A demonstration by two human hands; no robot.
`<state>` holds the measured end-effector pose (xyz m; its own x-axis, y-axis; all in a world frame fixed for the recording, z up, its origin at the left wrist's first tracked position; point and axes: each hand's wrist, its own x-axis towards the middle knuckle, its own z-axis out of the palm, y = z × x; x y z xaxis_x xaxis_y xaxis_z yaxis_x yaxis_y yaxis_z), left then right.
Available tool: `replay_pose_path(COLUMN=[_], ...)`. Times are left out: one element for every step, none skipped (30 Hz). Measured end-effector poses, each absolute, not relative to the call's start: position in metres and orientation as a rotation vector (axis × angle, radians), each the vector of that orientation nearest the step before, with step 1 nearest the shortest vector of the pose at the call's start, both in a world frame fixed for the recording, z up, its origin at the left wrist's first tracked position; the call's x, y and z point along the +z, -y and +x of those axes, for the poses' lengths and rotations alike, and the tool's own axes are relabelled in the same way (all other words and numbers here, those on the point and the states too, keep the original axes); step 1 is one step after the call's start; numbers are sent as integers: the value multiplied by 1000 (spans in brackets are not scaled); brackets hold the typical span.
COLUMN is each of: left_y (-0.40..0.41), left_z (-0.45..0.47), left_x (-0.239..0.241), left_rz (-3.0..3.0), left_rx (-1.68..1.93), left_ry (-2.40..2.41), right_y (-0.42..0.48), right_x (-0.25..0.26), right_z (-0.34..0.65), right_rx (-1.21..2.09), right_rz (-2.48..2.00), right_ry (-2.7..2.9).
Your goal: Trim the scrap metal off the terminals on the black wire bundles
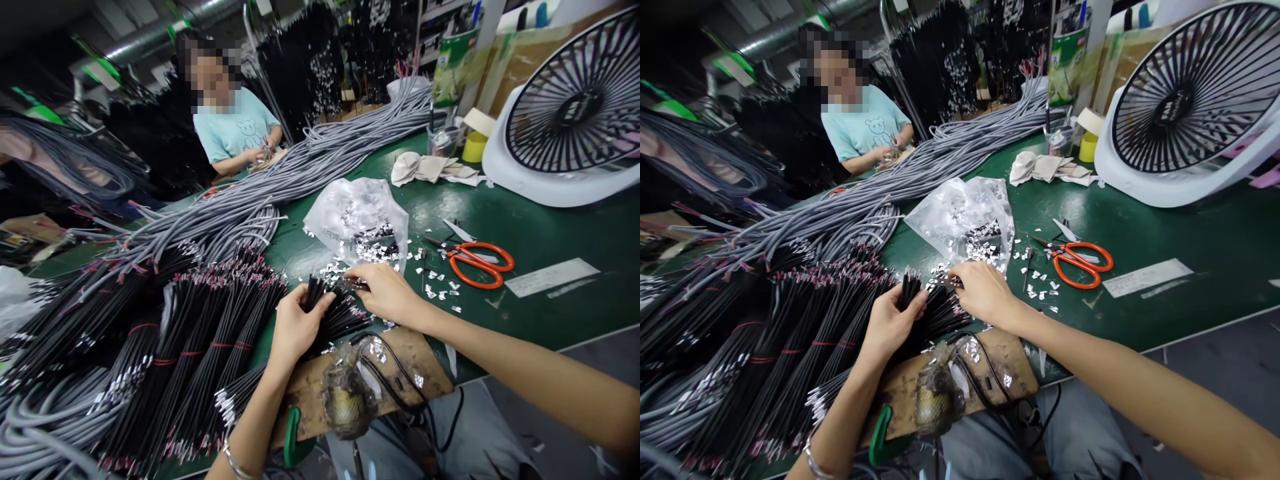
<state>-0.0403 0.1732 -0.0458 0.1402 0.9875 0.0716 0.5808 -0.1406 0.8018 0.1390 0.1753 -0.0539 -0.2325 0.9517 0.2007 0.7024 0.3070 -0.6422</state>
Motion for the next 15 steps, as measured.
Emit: replay_pose_path(left_y=[-172, -171, -170, -169, -167, -166, -165, -164, -163, -163, -163, -163, -164, -164, -165], left_z=[-39, -38, -37, -36, -35, -34, -33, -33, -33, -33, -33, -33, -33, -33, -33], left_x=[-45, -43, -42, -40, -39, -38, -38, -37, -37, -37, -38, -39, -39, -40, -41], left_rz=[1785, 1785, 1795, 1813, 1836, 1862, 1887, 1909, 1924, 1930, 1924, 1909, 1889, 1873, 1869], left_rx=[849, 856, 858, 856, 851, 840, 823, 806, 789, 774, 759, 749, 741, 730, 718], left_ry=[-1499, -1496, -1494, -1496, -1502, -1510, -1518, -1521, -1520, -1519, -1518, -1517, -1517, -1519, -1526], right_y=[-176, -177, -178, -178, -178, -178, -178, -178, -178, -178, -177, -177, -177, -176, -176], right_x=[-55, -56, -56, -55, -54, -53, -51, -50, -48, -47, -45, -45, -44, -43, -43], right_z=[138, 137, 137, 137, 137, 138, 138, 139, 140, 141, 141, 142, 143, 143, 144], right_rx=[587, 600, 611, 619, 626, 630, 633, 633, 630, 624, 617, 610, 607, 607, 609], right_rz=[-1465, -1471, -1479, -1490, -1503, -1516, -1528, -1540, -1550, -1558, -1564, -1568, -1568, -1566, -1561], right_ry=[2014, 2012, 2006, 1996, 1983, 1968, 1952, 1937, 1923, 1909, 1898, 1889, 1884, 1882, 1882])
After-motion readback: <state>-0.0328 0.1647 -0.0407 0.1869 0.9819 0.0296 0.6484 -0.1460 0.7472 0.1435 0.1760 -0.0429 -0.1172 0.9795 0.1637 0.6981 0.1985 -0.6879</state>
